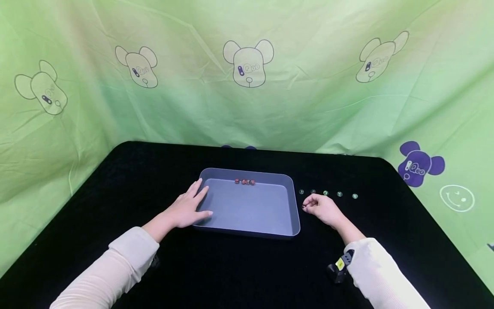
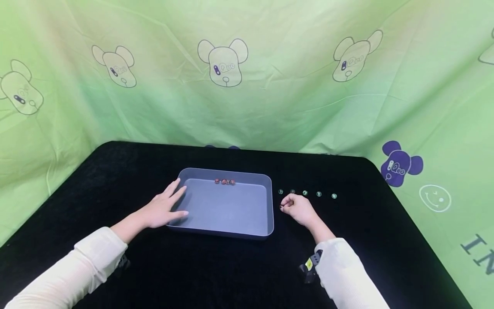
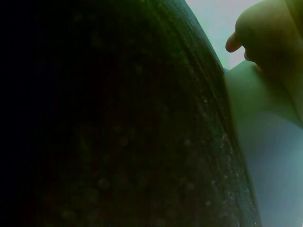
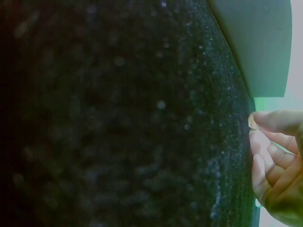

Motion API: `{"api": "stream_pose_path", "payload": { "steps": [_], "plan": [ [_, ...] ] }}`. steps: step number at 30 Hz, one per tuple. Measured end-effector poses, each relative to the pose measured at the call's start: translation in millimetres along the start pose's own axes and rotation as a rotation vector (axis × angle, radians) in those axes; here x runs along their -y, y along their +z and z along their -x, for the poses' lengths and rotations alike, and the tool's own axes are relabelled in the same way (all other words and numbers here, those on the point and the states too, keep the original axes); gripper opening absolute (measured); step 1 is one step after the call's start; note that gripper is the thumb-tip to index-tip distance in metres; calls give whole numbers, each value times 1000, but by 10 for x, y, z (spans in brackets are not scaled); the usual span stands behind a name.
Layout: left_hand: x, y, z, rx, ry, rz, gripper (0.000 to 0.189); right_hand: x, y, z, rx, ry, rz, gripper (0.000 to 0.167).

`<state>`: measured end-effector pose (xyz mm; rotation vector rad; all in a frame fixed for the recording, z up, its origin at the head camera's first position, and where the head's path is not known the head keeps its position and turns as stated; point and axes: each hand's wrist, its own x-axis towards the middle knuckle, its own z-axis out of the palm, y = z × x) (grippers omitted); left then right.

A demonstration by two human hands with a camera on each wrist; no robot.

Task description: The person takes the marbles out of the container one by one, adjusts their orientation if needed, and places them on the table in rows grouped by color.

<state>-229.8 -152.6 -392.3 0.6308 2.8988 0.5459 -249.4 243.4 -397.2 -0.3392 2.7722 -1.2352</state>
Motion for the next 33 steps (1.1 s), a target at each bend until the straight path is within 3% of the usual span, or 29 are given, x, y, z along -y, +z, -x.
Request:
{"api": "stream_pose_path", "payload": {
  "steps": [24, 33],
  "plan": [
    [-11, -17, 10, 15, -11, 2, 77, 103, -124, 148, -1, 34, -94, 19],
    [-20, -24, 2, 19, -8, 0, 77, 205, -117, 256, 0, 37, -231, 22]
  ]
}}
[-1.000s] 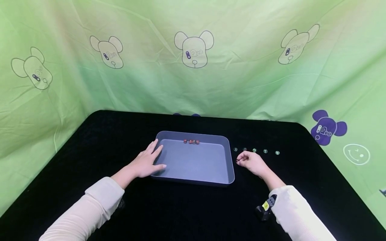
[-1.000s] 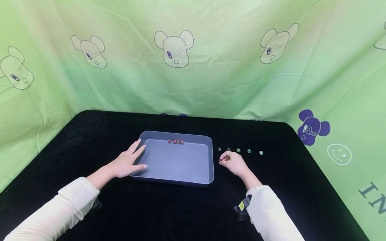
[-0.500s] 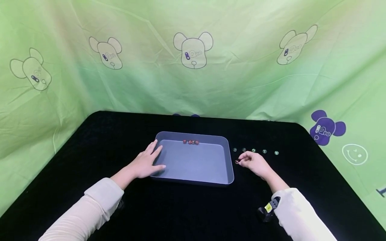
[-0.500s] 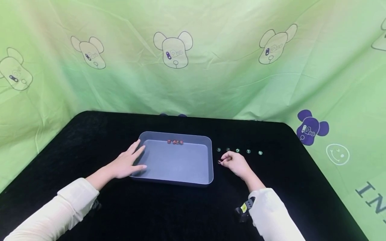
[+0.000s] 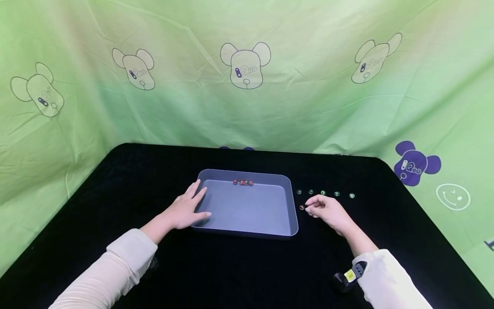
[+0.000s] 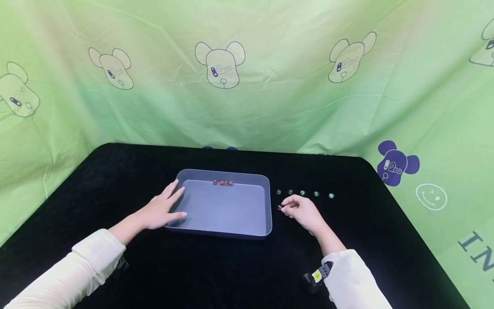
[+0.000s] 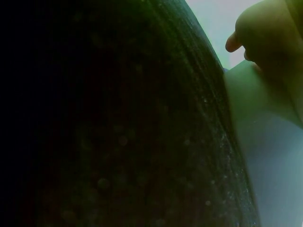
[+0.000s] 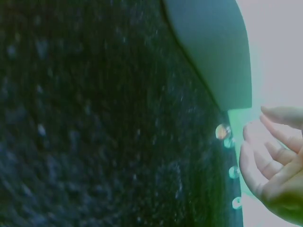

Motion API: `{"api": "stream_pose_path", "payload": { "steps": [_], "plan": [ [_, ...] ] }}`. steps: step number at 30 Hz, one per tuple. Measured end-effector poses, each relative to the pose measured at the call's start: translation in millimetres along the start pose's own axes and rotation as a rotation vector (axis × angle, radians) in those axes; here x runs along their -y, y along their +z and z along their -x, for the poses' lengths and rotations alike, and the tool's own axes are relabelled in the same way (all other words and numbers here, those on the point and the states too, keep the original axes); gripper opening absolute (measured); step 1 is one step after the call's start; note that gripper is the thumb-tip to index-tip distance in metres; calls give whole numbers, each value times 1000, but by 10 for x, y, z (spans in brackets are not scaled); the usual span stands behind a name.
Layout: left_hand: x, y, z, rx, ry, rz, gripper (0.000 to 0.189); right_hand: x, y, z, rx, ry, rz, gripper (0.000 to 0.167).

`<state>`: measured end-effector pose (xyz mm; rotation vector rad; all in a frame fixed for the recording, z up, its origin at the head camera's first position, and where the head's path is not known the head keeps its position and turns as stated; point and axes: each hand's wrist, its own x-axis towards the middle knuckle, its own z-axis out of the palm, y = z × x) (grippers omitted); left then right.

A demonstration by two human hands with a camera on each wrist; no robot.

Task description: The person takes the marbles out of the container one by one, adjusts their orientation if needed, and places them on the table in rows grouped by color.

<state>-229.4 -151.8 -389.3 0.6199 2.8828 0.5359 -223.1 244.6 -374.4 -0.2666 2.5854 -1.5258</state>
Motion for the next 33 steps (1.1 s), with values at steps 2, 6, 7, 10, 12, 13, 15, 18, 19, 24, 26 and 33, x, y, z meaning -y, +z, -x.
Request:
{"api": "stream_pose_path", "payload": {
  "steps": [2, 6, 7, 10, 12, 13, 15, 18, 19, 24, 26, 33],
  "plan": [
    [-1, 0, 3, 2, -2, 1, 77, 20, 19, 12, 5, -7, -41, 24],
    [3, 1, 9, 1, -2, -2, 77, 70, 55, 20, 7, -20, -90, 27],
    [5, 2, 11, -1, 0, -2, 77, 83, 62, 18, 7, -23, -98, 27],
    [6, -2, 24, -4, -1, -4, 77, 122, 88, 6, 4, -25, -125, 29],
    [8, -5, 30, -8, 1, -6, 77, 150, 109, -7, 6, -28, -153, 30],
    [7, -7, 32, -7, -1, -5, 77, 164, 121, -13, 8, -29, -167, 30],
    [10, -3, 31, -10, 1, -5, 77, 191, 148, -26, 16, -32, -192, 31],
    [19, 9, 22, -9, 3, -7, 77, 238, 187, -44, 26, -34, -217, 30],
    [20, 11, 20, -9, 4, -7, 77, 256, 201, -48, 31, -36, -224, 30],
    [16, 4, 8, -16, 7, -18, 77, 339, 268, -86, 50, -46, -268, 31],
    [13, 0, 1, -17, 6, -16, 77, 366, 299, -107, 55, -44, -287, 32],
    [23, 30, -8, -11, 8, -15, 77, 438, 435, -199, 75, -31, -292, 34]
  ]
}}
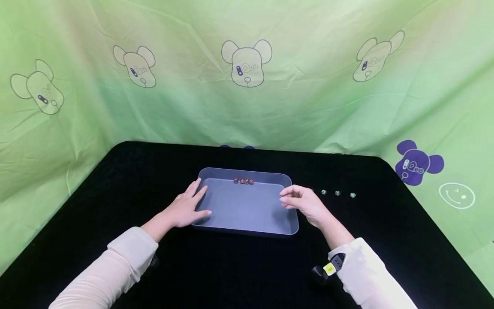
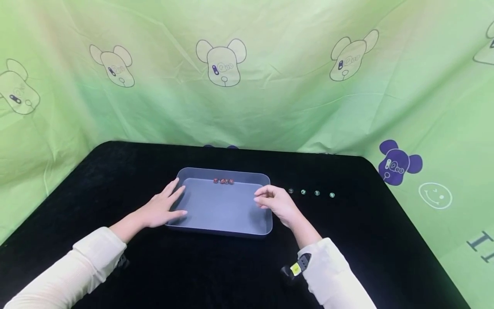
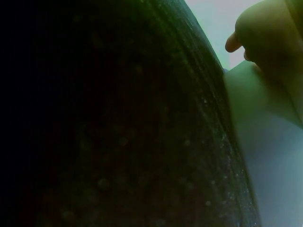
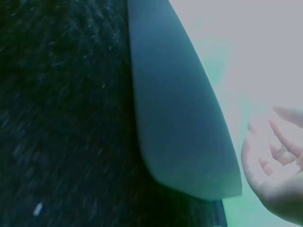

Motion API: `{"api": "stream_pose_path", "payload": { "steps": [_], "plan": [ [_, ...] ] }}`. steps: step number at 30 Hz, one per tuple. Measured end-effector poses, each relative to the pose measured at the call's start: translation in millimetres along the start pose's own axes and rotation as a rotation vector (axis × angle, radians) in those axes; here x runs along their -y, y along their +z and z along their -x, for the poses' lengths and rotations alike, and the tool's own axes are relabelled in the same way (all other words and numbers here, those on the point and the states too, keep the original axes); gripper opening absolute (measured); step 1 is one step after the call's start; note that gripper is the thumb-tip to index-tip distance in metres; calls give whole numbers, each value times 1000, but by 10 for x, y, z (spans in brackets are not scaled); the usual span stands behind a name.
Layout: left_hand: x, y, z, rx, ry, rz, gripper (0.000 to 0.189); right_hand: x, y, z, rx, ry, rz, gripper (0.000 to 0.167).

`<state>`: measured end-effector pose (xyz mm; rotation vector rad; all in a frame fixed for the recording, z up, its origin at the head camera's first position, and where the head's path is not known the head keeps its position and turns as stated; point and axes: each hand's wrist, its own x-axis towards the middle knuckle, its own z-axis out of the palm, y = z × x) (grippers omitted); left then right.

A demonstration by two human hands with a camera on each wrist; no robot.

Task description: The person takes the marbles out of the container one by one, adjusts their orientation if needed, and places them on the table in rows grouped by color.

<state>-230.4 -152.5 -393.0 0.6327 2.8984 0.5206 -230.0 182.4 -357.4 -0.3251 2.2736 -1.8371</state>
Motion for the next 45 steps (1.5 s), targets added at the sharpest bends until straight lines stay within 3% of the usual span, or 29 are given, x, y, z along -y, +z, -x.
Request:
{"api": "stream_pose_path", "payload": {
  "steps": [12, 45],
  "plan": [
    [-14, 1, 5, 5, -7, 2, 77, 24, 174, -206, 6, 28, -38, 32],
    [-18, -5, 0, -6, 0, -23, 79, 85, 404, -656, -15, 85, 11, 22]
  ]
}}
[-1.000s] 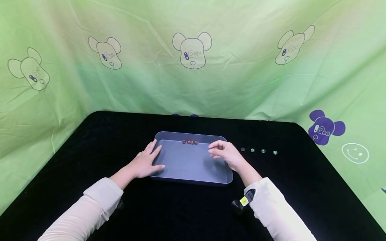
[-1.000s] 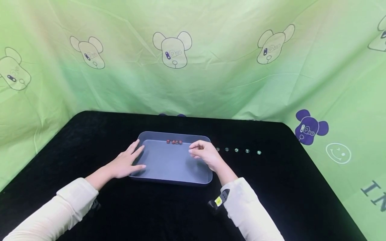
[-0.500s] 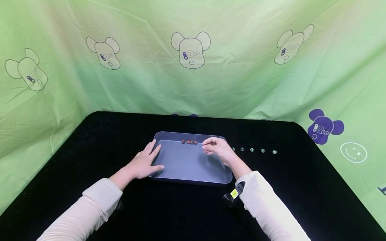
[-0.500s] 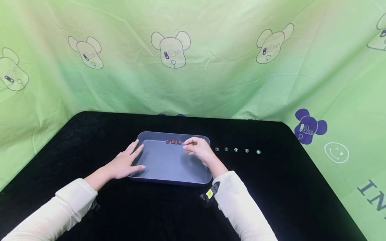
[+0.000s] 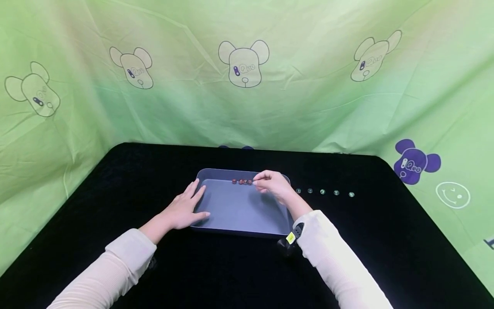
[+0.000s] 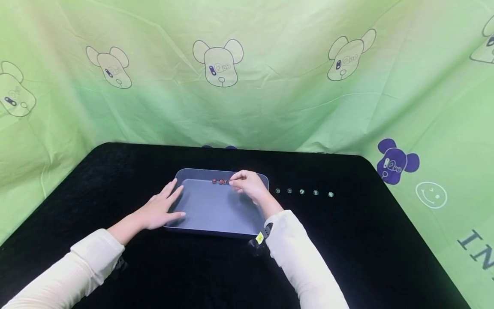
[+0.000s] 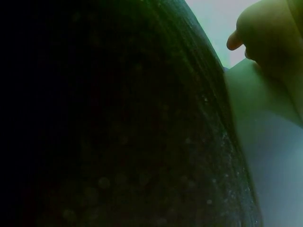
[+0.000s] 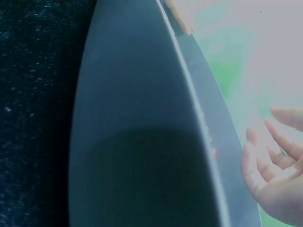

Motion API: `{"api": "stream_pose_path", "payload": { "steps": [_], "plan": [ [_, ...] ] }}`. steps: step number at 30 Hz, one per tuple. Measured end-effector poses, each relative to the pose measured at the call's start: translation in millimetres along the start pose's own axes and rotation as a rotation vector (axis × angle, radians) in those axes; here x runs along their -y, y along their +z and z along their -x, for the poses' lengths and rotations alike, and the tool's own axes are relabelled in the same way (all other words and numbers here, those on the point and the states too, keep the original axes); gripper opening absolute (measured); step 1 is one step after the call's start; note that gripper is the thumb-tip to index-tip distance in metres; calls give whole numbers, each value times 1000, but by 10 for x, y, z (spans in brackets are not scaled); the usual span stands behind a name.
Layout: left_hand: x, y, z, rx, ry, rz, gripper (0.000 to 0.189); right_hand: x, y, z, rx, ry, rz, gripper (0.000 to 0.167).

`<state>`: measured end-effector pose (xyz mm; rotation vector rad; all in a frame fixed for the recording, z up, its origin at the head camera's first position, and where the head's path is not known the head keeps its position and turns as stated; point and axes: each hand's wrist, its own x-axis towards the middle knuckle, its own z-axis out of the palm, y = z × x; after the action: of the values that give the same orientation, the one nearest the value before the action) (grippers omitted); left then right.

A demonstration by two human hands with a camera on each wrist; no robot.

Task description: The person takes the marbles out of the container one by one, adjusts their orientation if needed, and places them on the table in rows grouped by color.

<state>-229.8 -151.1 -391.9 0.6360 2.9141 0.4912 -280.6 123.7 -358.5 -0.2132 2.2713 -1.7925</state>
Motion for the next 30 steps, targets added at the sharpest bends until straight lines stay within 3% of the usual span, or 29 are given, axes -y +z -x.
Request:
{"api": "stream_pose_path", "payload": {
  "steps": [15, 30],
  "plan": [
    [-10, -30, -7, 13, -8, 5, 79, 30, -14, -204, -20, 20, 185, 18],
    [-23, -26, -1, 15, -21, 16, 79, 7, -35, -352, -33, 36, 279, 18]
  ]
}}
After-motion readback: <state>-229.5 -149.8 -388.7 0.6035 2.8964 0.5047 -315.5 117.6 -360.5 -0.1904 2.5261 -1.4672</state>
